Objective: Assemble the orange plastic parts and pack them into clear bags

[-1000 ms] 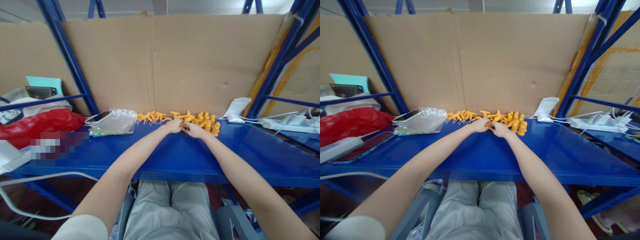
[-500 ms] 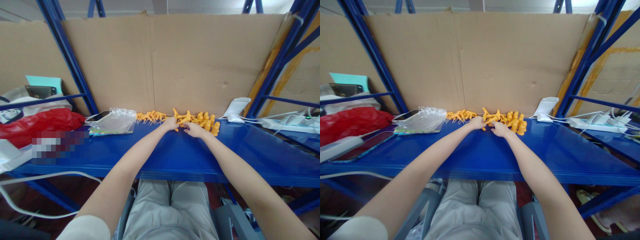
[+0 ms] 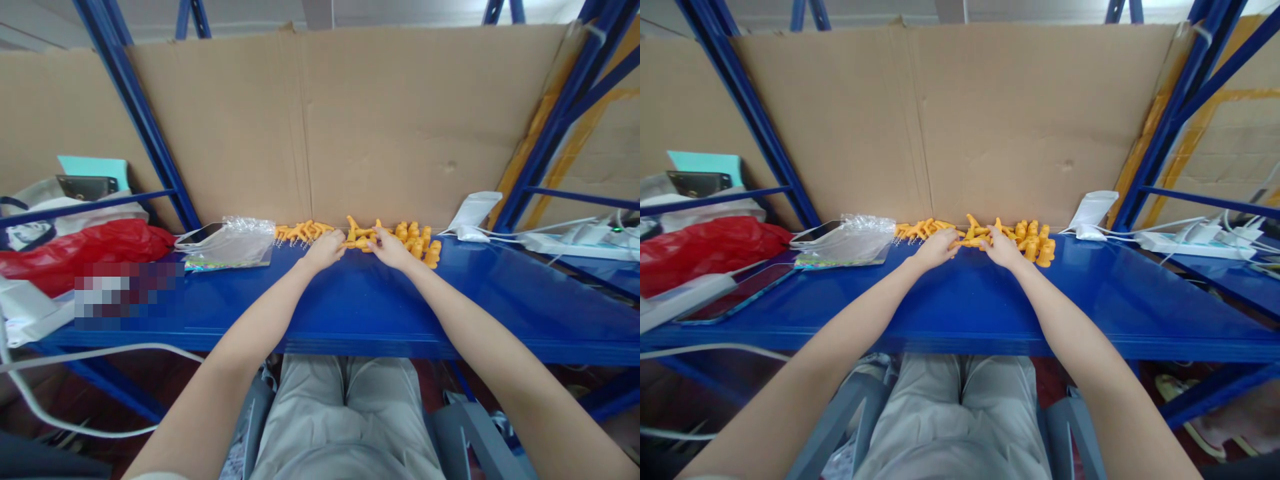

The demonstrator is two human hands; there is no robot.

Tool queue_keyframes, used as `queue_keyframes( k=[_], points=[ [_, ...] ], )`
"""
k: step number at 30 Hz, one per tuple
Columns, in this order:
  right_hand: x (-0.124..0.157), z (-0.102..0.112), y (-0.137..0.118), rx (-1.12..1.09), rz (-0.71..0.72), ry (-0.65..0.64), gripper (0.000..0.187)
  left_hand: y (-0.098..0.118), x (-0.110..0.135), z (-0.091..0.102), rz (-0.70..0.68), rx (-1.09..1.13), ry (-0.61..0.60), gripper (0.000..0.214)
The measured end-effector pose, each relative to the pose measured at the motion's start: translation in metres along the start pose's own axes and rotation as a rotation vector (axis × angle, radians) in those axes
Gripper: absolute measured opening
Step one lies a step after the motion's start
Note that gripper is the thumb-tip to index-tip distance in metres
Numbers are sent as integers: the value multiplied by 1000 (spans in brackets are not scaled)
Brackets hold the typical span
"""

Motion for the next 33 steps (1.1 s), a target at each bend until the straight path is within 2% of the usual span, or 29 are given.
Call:
queue_keyframes(
  k=[7,10,14,18,22,27,33],
  points=[
    [-2,5,-2,-70,19,4,34,0,2,-1,-62,151,123,14],
    [-4,6,-2,-169,2,38,30,-7,3,-2,11,220,181,16],
    [-6,1,4,-409,-87,83,30,-16,3,-6,142,261,249,22],
    [-7,-5,11,-584,-185,106,33,-19,0,-10,158,274,228,29],
    [-7,-4,12,-575,-204,127,34,-20,0,-10,168,277,219,34],
    [-5,-2,5,-600,-187,31,29,-24,2,-7,208,310,271,33],
    [-2,-1,2,-590,-218,-50,37,-24,5,-6,240,338,296,40]
  ],
)
Point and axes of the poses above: each hand's wrist, its own x-axis away from the middle knuckle, its own z-axis out of the back of the hand, y = z × x, the point moved 5 cm from there along -x, towards the middle knuckle, and after that the axes turned 1 degree about x, right-handed, at the moved point
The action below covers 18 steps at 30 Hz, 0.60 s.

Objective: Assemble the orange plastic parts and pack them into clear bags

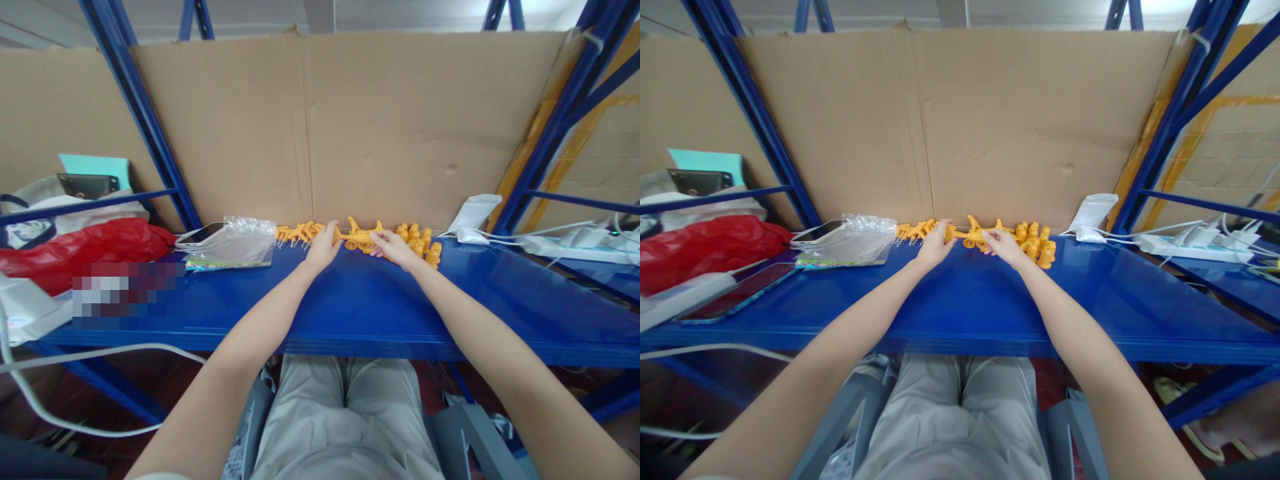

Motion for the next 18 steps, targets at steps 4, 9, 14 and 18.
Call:
queue_keyframes(
  k=[4,9,14,18],
  points=[
    [2,1,-1,-17,-20,12,31,0,0,0,37,1,-24,45],
    [0,1,-1,-2,4,26,29,0,-1,0,21,-3,-9,44],
    [-6,2,4,22,46,42,30,-2,-2,-2,8,-21,-14,46],
    [-9,3,5,43,124,59,29,-2,-3,-2,2,-10,2,49]
  ],
)
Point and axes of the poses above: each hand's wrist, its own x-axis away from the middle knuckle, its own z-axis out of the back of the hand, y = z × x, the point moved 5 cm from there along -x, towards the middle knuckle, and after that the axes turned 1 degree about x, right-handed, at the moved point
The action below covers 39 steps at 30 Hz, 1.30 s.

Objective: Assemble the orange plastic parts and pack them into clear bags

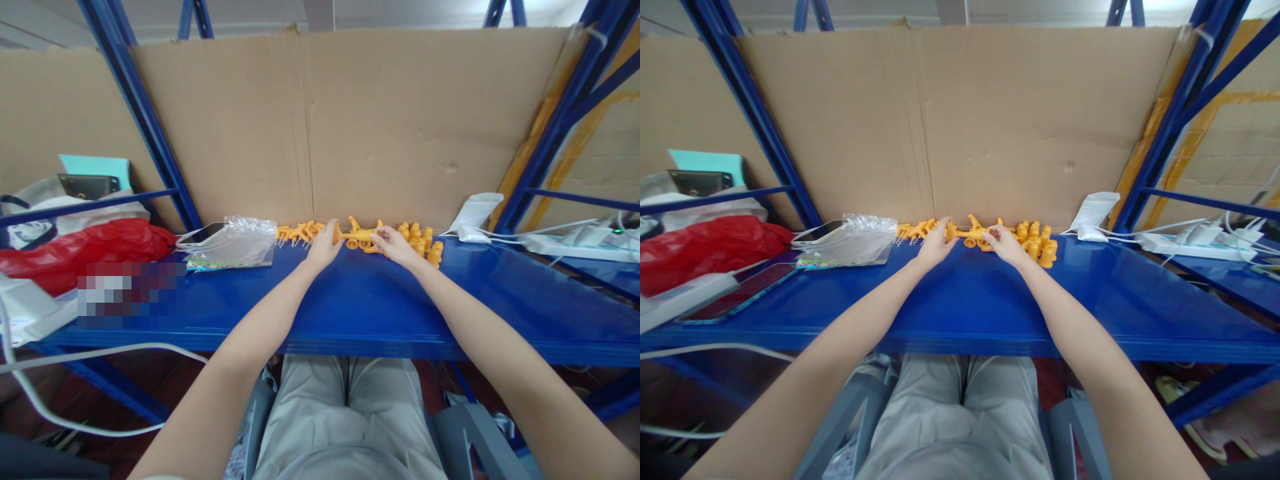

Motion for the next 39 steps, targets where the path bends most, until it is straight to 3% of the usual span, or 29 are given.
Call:
queue_keyframes(
  k=[15,21,25,30,36,39],
  points=[
    [14,14,-36,332,270,53,33,-8,-4,-5,112,103,-28,49],
    [13,17,-40,410,502,99,29,-9,-5,-3,174,233,11,48],
    [18,19,-51,507,578,104,29,-8,-4,-4,217,272,15,49],
    [18,19,-47,473,492,81,30,-6,-3,-1,144,224,69,49],
    [7,12,-18,121,250,31,36,-3,-1,4,11,131,125,49],
    [2,8,-10,19,209,12,40,-3,-1,3,-13,121,123,49]
  ],
)
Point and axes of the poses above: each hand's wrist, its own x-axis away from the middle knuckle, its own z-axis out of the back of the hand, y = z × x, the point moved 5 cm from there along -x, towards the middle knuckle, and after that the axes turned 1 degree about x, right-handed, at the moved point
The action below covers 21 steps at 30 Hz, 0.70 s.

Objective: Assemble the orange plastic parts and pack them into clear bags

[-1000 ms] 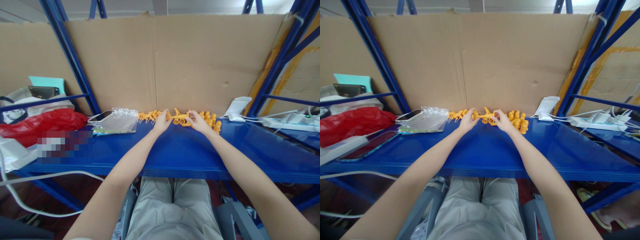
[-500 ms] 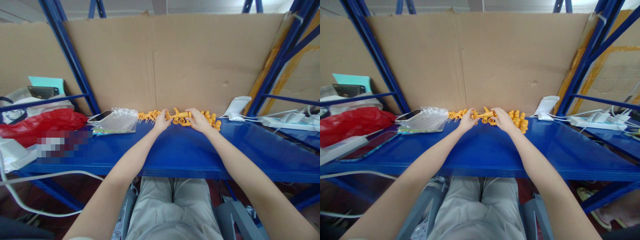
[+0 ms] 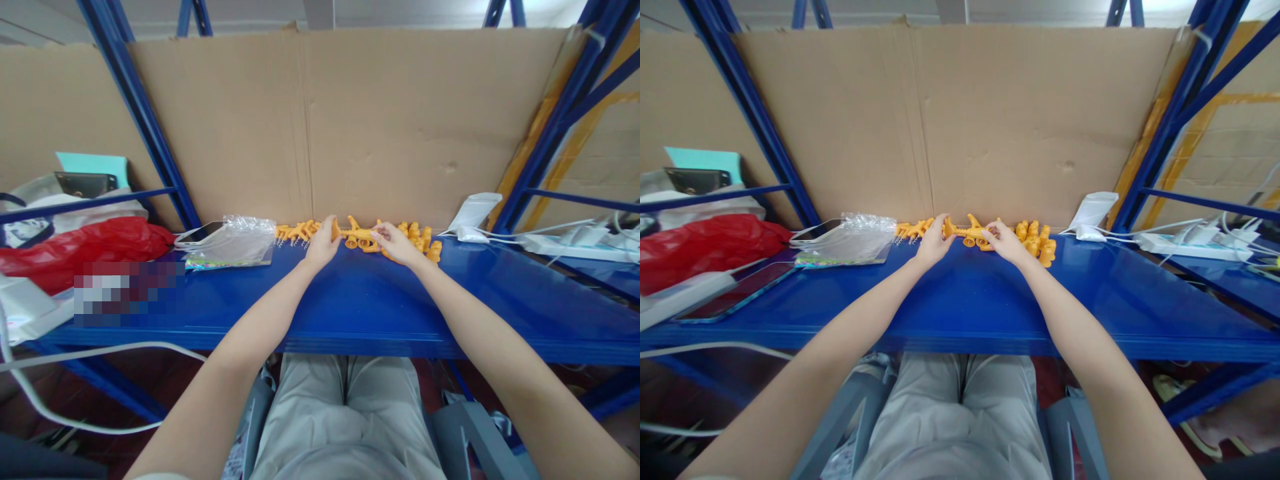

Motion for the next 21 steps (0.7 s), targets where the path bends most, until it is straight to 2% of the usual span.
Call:
queue_keyframes(
  k=[6,13,18,21],
  points=[
    [-1,2,-10,75,53,63,31,-1,-1,-1,-5,32,7,51],
    [4,6,-36,338,177,57,24,0,-3,0,84,38,8,50],
    [7,8,-49,520,350,-12,24,-4,-3,-1,131,33,2,48],
    [9,9,-52,611,389,-37,29,-5,-2,-1,146,54,8,48]
  ],
)
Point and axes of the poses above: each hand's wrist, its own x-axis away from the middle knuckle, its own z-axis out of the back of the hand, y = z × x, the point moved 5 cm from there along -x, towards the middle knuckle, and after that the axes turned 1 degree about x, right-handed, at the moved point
